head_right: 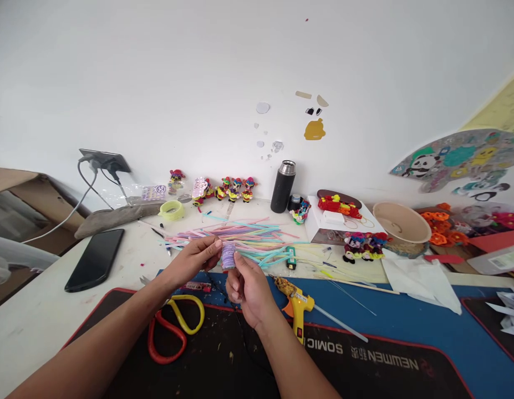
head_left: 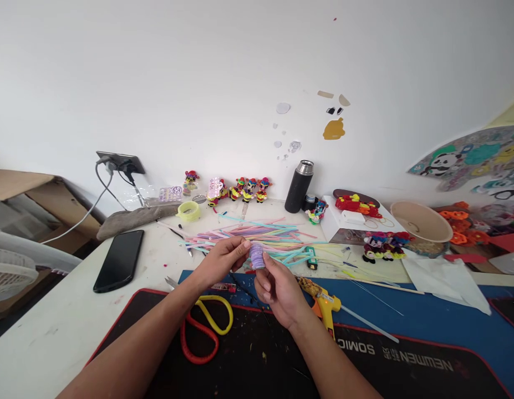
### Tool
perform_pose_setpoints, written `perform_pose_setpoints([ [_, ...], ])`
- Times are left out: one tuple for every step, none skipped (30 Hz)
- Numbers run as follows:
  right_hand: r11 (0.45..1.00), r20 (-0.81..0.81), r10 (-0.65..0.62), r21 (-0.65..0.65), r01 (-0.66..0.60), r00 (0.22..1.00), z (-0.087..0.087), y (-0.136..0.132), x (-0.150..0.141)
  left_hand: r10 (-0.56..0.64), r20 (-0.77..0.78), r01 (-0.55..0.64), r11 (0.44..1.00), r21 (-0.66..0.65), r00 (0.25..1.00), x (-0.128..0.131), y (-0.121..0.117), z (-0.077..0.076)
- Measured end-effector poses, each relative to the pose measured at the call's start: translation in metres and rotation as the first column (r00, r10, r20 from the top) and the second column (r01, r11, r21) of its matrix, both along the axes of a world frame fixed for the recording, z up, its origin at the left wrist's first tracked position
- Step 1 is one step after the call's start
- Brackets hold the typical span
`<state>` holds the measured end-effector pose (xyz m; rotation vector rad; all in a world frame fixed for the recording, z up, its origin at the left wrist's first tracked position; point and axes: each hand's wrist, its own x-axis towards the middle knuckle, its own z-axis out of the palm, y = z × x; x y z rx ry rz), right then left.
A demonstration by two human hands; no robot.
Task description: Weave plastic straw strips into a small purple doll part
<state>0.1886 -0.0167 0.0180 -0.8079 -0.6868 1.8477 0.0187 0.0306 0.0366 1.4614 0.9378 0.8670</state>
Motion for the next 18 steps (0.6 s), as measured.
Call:
perform_pose_setpoints([
  [1.0, 0.009, 0.004, -0.001, -0.004, 1.0, 0.0, 0.0, 0.0, 0.003, 0.005, -0.003, 1.0, -0.008, 1.0, 0.0, 0.0, -0.001],
  [1.0, 0.016, 0.007, -0.002, -0.007, 1.0, 0.0, -0.001, -0.001, 0.007, 0.01, -0.006, 1.0, -0.014, 1.0, 0.001, 0.0, -0.001],
  [1.0, 0.02, 0.009, -0.003, -0.009, 1.0, 0.0, -0.001, -0.001, 0.01, 0.012, -0.01, 1.0, -0.017, 1.0, 0.001, 0.0, -0.002],
  [1.0, 0.022, 0.01, -0.004, -0.01, 1.0, 0.0, -0.002, -0.001, 0.012, 0.013, -0.012, 1.0, -0.015, 1.0, 0.001, 0.0, -0.002],
  [1.0, 0.021, 0.009, -0.004, -0.009, 1.0, 0.0, -0.002, -0.001, 0.012, 0.012, -0.012, 1.0, -0.01, 1.0, 0.001, 0.0, -0.002],
  [1.0, 0.019, 0.007, -0.004, -0.007, 1.0, 0.0, -0.002, -0.001, 0.015, 0.008, -0.015, 1.0, -0.002, 1.0, 0.001, -0.001, -0.003],
  [1.0, 0.015, 0.007, -0.003, -0.007, 1.0, 0.0, -0.002, -0.001, 0.022, 0.001, -0.022, 1.0, 0.008, 1.0, 0.001, -0.001, -0.003],
  [1.0, 0.012, 0.007, -0.002, -0.007, 1.0, 0.0, -0.002, -0.001, 0.037, -0.004, -0.037, 0.999, 0.018, 0.999, 0.0, 0.0, -0.004],
  [1.0, 0.009, 0.008, 0.001, -0.008, 1.0, -0.001, -0.002, -0.001, 0.061, -0.008, -0.061, 0.998, 0.027, 0.998, -0.001, 0.001, -0.005],
  [1.0, 0.007, 0.008, 0.003, -0.008, 1.0, -0.001, -0.002, -0.001, 0.093, -0.01, -0.093, 0.995, 0.035, 0.996, -0.002, 0.002, -0.006],
  [1.0, 0.006, 0.009, 0.003, -0.009, 1.0, -0.001, -0.001, 0.0, 0.133, -0.008, -0.132, 0.99, 0.046, 0.991, -0.003, 0.004, -0.008],
  [1.0, 0.006, 0.01, 0.003, -0.01, 1.0, -0.002, -0.001, 0.0, 0.175, 0.0, -0.175, 0.983, 0.058, 0.985, -0.005, 0.007, -0.009],
  [1.0, 0.008, 0.011, 0.002, -0.011, 1.0, -0.002, -0.001, 0.0, 0.22, 0.011, -0.22, 0.973, 0.072, 0.975, -0.007, 0.01, -0.011],
  [1.0, 0.013, 0.011, 0.0, -0.011, 1.0, -0.003, -0.001, 0.0, 0.26, 0.027, -0.261, 0.961, 0.089, 0.965, -0.009, 0.012, -0.012],
  [1.0, 0.023, 0.01, -0.001, -0.01, 1.0, -0.003, -0.001, -0.001, 0.292, 0.051, -0.296, 0.95, 0.1, 0.955, -0.011, 0.014, -0.013],
  [1.0, 0.039, 0.006, 0.0, -0.006, 0.999, -0.003, -0.001, -0.001, 0.309, 0.073, -0.315, 0.943, 0.108, 0.948, -0.013, 0.015, -0.012],
  [1.0, 0.06, 0.001, 0.006, -0.001, 0.998, -0.004, -0.001, -0.002, 0.293, 0.067, -0.298, 0.949, 0.106, 0.954, -0.014, 0.016, -0.011],
  [1.0, 0.086, -0.004, 0.015, 0.003, 0.996, -0.004, -0.001, -0.002, 0.261, 0.033, -0.263, 0.96, 0.094, 0.965, -0.015, 0.015, -0.009],
])
